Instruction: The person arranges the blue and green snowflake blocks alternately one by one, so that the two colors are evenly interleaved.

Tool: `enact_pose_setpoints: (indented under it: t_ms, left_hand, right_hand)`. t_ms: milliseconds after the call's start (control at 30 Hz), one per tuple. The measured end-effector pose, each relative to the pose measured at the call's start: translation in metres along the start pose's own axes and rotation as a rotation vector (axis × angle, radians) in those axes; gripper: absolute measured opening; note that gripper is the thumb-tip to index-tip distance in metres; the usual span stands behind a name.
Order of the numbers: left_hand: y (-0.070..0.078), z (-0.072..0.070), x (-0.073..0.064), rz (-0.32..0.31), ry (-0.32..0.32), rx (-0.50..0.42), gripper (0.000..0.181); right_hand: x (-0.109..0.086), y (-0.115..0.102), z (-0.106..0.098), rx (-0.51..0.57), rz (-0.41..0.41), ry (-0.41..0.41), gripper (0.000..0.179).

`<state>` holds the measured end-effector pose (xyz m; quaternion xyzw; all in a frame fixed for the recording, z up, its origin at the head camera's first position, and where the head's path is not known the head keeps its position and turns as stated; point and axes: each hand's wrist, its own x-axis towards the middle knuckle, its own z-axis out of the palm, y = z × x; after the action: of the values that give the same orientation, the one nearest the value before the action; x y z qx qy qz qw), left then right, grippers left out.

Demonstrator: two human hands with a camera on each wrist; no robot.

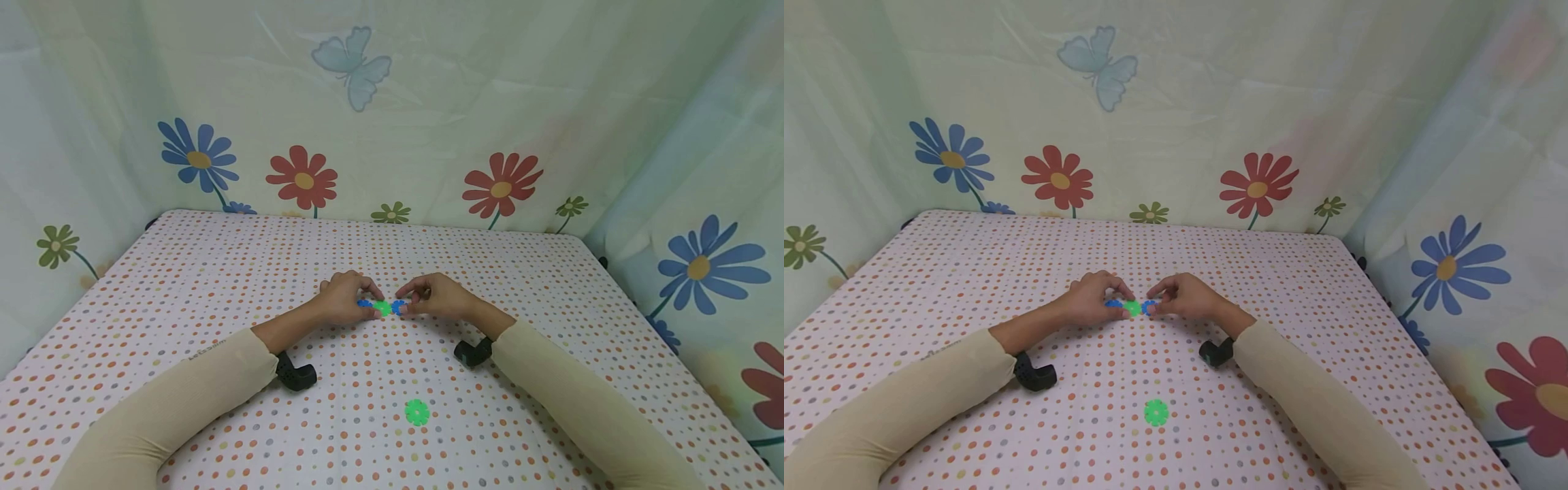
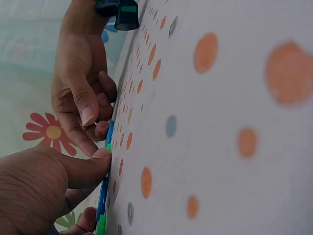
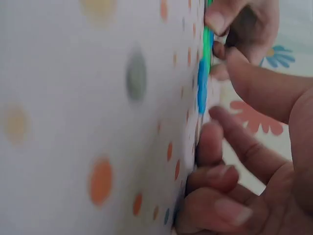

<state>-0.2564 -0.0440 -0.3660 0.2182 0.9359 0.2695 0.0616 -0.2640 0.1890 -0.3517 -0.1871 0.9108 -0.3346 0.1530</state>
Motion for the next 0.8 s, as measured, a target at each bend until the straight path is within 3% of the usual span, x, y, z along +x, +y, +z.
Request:
enact_pose_setpoints:
  t_ms: [267,600,800]
  left_hand:
    - [0.003,-0.001,-0.002,-0.006,-0.014,0.008,0.026]
    - [0.011,-0.002,0.000,-0.042,-0.033,-0.032,0.035]
    - [0.015,0.000,0.002,-0.007,-0.037,-0.062,0.033]
  right_hand:
    - [-0.033,-0.012,0.009,-0.078,-0.026,0.021,0.055]
    - [-0.090,-0.022,0.025,-0.054,-0.131,-0.101,0.037]
    - [-0.110,-0.023,0.035,-0.064,-0.129,-0.162,0.033]
